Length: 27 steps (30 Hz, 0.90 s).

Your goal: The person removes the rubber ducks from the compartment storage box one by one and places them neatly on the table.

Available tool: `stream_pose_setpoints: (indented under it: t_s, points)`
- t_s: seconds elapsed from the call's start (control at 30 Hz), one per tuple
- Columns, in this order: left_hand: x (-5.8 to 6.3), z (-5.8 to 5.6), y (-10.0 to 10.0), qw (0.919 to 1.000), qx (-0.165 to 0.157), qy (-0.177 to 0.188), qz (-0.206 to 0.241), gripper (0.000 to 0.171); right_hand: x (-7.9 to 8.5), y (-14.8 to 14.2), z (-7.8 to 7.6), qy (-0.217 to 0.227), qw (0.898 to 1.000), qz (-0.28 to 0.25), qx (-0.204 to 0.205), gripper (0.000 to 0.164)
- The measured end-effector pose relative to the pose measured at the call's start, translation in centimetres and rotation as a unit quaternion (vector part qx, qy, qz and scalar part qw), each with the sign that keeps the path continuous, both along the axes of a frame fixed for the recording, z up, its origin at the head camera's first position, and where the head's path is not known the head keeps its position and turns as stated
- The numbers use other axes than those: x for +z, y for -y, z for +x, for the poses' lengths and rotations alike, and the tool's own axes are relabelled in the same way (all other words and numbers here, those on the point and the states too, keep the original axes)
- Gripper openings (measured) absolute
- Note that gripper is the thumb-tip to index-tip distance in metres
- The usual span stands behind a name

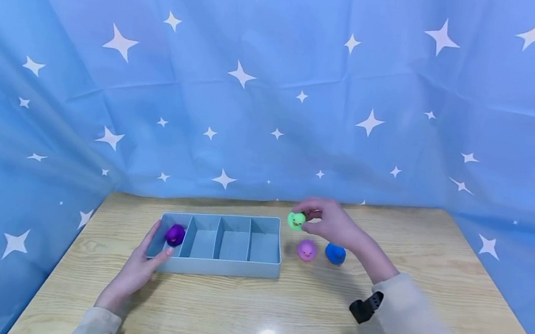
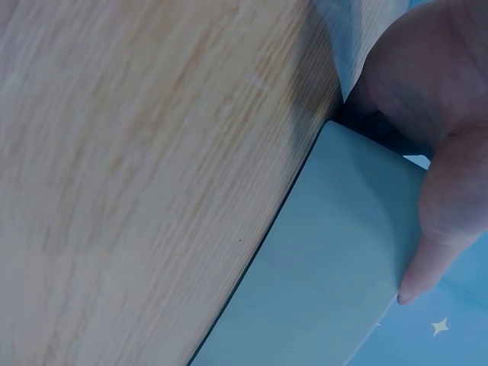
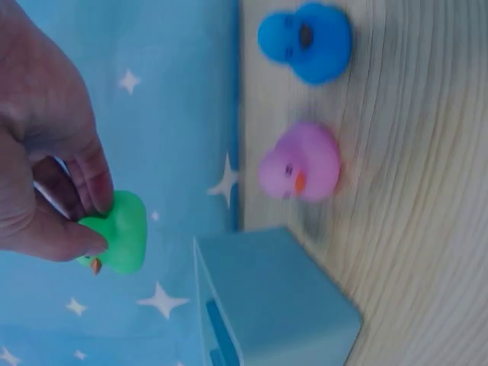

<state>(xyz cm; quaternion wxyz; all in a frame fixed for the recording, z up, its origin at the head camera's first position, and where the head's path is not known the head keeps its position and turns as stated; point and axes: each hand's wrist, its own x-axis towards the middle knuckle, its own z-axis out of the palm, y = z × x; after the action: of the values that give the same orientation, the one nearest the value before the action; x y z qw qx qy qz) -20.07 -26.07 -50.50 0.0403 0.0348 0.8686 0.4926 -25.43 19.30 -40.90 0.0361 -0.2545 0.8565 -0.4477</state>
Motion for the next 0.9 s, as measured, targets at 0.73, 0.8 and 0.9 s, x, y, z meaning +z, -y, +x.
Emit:
stream_pose_setpoints:
  t_s: [0.73,0.8,0.9]
  points:
    - [0.1,0.0,0.2,0.9995,0.001,0.031,-0.003,0.085,-1.2,-9.5,2.6,0.013,0.992,0.052,-0.11,0.033]
    - [0.2,0.0,0.2,0.9995,0.0,0.031,-0.003,0.086,-1.4,-10.1,2.8,0.016,0.992,0.056,-0.111,0.033]
    - [0.3,-0.1,0.1,0.9995,0.001,0.032,-0.002,0.085,-1.9,-10.9,3.0,0.021,0.992,0.065,-0.108,0.032]
